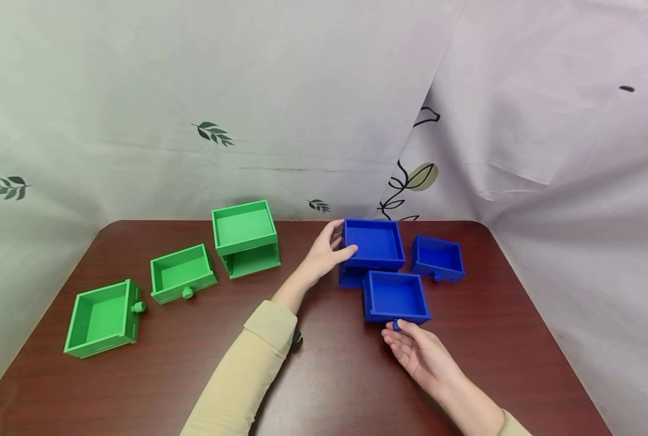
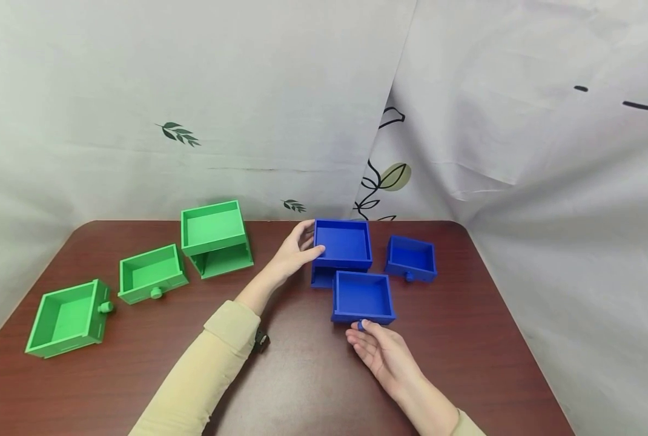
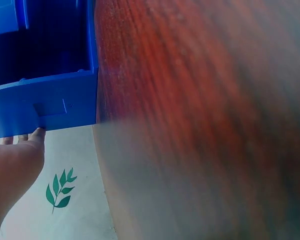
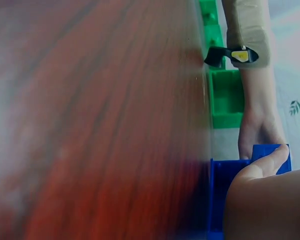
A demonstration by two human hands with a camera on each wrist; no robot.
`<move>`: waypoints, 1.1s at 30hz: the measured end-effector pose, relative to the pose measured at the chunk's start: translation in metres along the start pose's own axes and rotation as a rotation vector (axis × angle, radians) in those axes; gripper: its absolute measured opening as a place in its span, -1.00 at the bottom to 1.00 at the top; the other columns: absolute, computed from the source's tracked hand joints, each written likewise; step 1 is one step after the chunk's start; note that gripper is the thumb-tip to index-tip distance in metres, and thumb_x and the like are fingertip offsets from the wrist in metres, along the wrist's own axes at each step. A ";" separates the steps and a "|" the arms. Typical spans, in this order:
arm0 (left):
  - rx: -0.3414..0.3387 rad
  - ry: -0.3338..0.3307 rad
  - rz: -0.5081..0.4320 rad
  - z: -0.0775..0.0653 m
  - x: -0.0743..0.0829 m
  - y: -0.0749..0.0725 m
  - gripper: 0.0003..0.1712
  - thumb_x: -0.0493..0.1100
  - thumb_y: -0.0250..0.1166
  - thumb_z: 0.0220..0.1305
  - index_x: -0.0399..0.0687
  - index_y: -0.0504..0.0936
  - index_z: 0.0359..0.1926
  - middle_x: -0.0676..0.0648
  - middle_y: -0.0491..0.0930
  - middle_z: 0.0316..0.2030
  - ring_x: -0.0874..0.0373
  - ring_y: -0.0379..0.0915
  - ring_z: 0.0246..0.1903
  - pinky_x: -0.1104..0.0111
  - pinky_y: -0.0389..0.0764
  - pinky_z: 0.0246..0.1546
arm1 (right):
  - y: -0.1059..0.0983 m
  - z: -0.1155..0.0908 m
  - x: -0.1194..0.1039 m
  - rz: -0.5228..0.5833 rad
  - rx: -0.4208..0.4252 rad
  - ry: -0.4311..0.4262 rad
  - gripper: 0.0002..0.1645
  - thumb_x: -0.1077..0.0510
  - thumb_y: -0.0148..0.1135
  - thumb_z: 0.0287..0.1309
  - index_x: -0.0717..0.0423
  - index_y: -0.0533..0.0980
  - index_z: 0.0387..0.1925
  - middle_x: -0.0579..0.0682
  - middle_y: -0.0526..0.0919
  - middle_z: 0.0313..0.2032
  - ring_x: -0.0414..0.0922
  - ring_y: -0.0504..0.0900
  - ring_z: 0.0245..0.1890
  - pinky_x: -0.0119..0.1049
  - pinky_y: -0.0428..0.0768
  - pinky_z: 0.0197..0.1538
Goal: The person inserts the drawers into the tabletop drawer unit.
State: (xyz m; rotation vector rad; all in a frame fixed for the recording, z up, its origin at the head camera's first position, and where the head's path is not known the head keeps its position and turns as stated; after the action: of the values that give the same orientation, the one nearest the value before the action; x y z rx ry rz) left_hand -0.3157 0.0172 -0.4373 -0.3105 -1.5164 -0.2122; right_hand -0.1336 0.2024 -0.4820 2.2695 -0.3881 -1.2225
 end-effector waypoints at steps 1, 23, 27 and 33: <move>0.000 0.000 0.000 0.000 0.000 0.000 -0.10 -0.26 0.37 0.41 -0.21 0.13 0.63 -0.33 0.20 0.57 -0.20 0.15 0.62 0.07 0.26 0.67 | 0.001 0.001 0.000 -0.010 0.000 -0.005 -0.58 0.17 -0.08 0.68 0.04 0.70 -0.21 -0.10 0.86 -0.25 -0.33 0.82 -0.20 -0.57 0.76 -0.03; -0.003 0.006 0.018 0.001 -0.002 0.000 -0.09 -0.23 0.36 0.42 -0.22 0.11 0.64 -0.33 0.18 0.59 -0.20 0.12 0.63 0.03 0.26 0.66 | 0.022 0.021 0.007 -0.029 0.016 0.017 -0.61 0.15 -0.05 0.67 0.06 0.69 -0.21 -0.10 0.84 -0.27 -0.33 0.81 -0.22 -0.56 0.77 -0.03; -0.007 0.005 0.023 0.001 -0.003 0.000 -0.09 -0.21 0.36 0.42 -0.21 0.11 0.64 -0.33 0.17 0.60 -0.21 0.11 0.63 0.02 0.26 0.66 | 0.024 0.024 0.008 -0.032 0.022 0.024 -0.62 0.14 -0.04 0.67 0.06 0.68 -0.20 -0.11 0.84 -0.26 -0.33 0.80 -0.22 -0.56 0.76 -0.03; -0.004 0.006 0.024 0.001 -0.002 0.000 -0.09 -0.22 0.36 0.42 -0.21 0.11 0.64 -0.33 0.19 0.59 -0.21 0.13 0.63 0.02 0.25 0.66 | 0.025 0.028 0.009 -0.039 0.035 0.036 -0.62 0.15 -0.04 0.66 0.06 0.68 -0.21 -0.11 0.84 -0.27 -0.33 0.80 -0.23 -0.56 0.76 -0.04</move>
State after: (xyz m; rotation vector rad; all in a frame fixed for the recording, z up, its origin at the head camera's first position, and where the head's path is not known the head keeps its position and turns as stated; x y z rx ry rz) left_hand -0.3168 0.0173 -0.4394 -0.3308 -1.5061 -0.1964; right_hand -0.1517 0.1688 -0.4859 2.3359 -0.3554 -1.2011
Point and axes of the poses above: each hand's wrist, its own z-axis towards the middle knuckle, its own y-axis out of the palm, x = y × z, the point moved 8 cm from there along z, towards the middle knuckle
